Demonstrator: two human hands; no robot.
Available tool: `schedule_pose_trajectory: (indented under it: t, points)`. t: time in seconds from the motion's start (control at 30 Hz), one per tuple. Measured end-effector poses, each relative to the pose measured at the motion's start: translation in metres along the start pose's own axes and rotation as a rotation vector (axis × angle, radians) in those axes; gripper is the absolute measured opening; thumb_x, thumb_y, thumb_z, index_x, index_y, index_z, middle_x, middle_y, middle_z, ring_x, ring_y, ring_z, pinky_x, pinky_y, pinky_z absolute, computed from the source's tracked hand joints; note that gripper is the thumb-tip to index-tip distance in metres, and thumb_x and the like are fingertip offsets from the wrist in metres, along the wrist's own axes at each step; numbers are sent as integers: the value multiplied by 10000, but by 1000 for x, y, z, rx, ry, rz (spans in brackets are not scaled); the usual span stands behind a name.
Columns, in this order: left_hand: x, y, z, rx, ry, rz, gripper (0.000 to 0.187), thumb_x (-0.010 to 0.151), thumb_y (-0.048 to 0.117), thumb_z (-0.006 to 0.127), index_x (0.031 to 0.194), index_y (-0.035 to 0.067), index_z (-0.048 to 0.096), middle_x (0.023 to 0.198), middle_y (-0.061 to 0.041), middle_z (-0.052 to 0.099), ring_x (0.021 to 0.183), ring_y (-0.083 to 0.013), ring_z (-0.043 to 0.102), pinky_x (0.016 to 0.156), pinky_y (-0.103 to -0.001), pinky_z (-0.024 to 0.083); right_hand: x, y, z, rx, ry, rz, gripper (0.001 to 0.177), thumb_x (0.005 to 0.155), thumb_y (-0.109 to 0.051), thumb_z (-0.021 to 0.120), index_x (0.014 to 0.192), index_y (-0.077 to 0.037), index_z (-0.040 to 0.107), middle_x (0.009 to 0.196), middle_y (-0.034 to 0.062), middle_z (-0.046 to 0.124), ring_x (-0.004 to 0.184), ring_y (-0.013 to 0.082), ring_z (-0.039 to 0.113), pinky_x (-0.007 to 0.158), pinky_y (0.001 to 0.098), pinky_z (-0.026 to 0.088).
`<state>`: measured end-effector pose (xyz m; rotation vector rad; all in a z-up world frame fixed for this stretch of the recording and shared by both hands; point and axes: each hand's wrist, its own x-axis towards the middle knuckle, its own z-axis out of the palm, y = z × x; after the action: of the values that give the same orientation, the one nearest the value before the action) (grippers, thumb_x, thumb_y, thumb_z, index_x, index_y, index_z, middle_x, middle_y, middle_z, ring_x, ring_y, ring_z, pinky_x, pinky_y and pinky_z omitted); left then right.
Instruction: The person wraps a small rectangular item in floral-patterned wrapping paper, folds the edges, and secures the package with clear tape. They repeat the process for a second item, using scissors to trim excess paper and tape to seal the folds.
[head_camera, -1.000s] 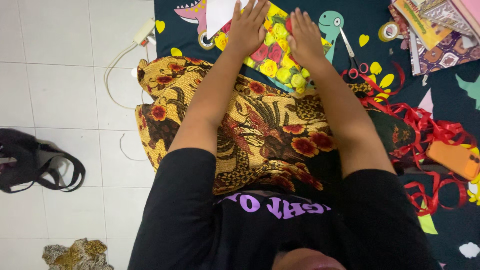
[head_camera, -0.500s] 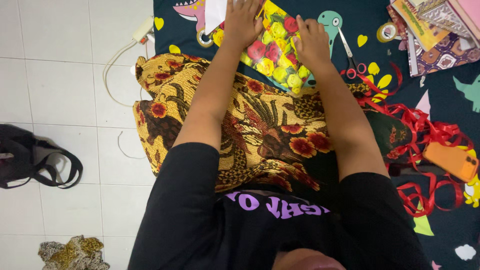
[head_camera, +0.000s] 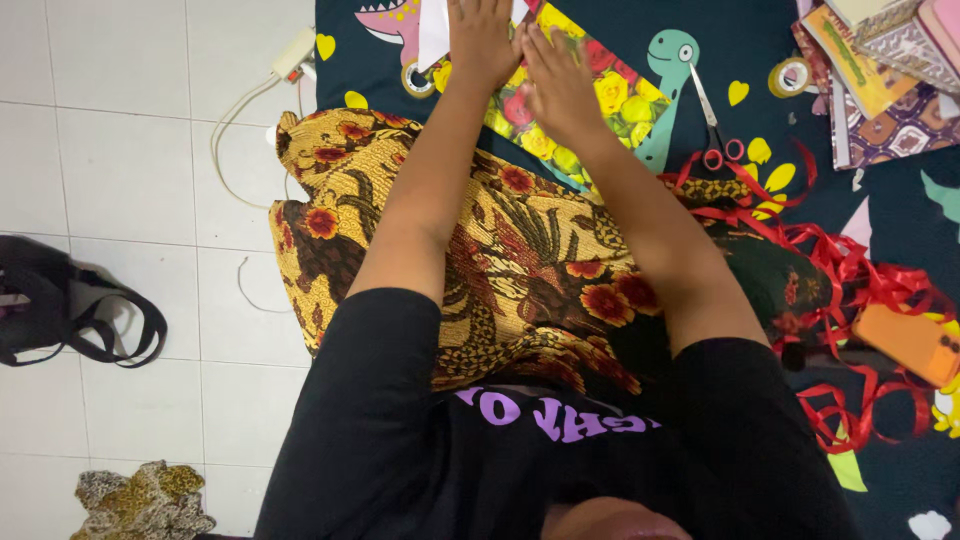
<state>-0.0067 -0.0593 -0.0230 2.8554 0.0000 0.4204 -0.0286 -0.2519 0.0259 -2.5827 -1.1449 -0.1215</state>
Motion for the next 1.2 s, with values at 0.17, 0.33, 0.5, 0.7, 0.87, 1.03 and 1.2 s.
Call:
schedule_pose_trajectory:
  t: [0.17,0.33,0.5,0.7,0.87,1.03,1.2]
  points:
    - [0,3,-10,-59,-11,-57,467,934,361,576,1314,90,599,1283,-121,606,1268,-349,489,1148,-655,197,54,23,47,268,76,370,369,1034,-165,610,1403,-157,627,1396,113,637,1223,381,561,1016,516,481]
    - [-2,6,-24,-59,121,-77,519,865,343,612,1319,93,589,1297,-132,576,1296,-346,468,1170,-660,156,94,79,91,259,-111,504,329,872,-320,809,1057,-66,713,973,150,723,950,369,683,801,488,523]
    - [-2,7,-26,-73,51,-64,496,901,336,617,1342,112,581,1315,-125,567,1324,-346,444,1181,-679,126,103,123,108,269,-372,388,411,908,-379,787,1123,-37,714,999,219,715,908,380,692,808,477,531]
    - [-3,8,-24,-104,38,-30,493,938,351,634,1380,150,549,1353,-108,554,1336,-329,449,1184,-675,135,110,125,107,224,-536,464,420,933,-422,700,1194,-94,714,1094,216,704,969,385,685,828,477,526]
    - [-4,12,-26,-81,23,35,536,973,374,636,1449,163,510,1421,-132,520,1370,-344,425,1181,-692,119,114,133,76,221,-615,252,471,934,-409,717,1251,-62,682,1106,225,701,944,407,677,803,495,521]
    - [-5,10,-26,-37,72,42,603,951,448,651,1463,175,489,1465,-166,471,1397,-374,385,1142,-758,131,82,154,31,707,-555,512,374,1000,-304,696,1263,-38,688,1082,101,727,942,229,678,840,402,532]
    - [-3,19,-12,-226,470,-332,935,808,579,756,1469,35,380,1529,-290,337,1462,-436,285,1159,-711,177,39,180,-21,1433,-137,909,180,1001,-118,700,1146,-22,655,1015,57,742,891,184,744,817,350,627]
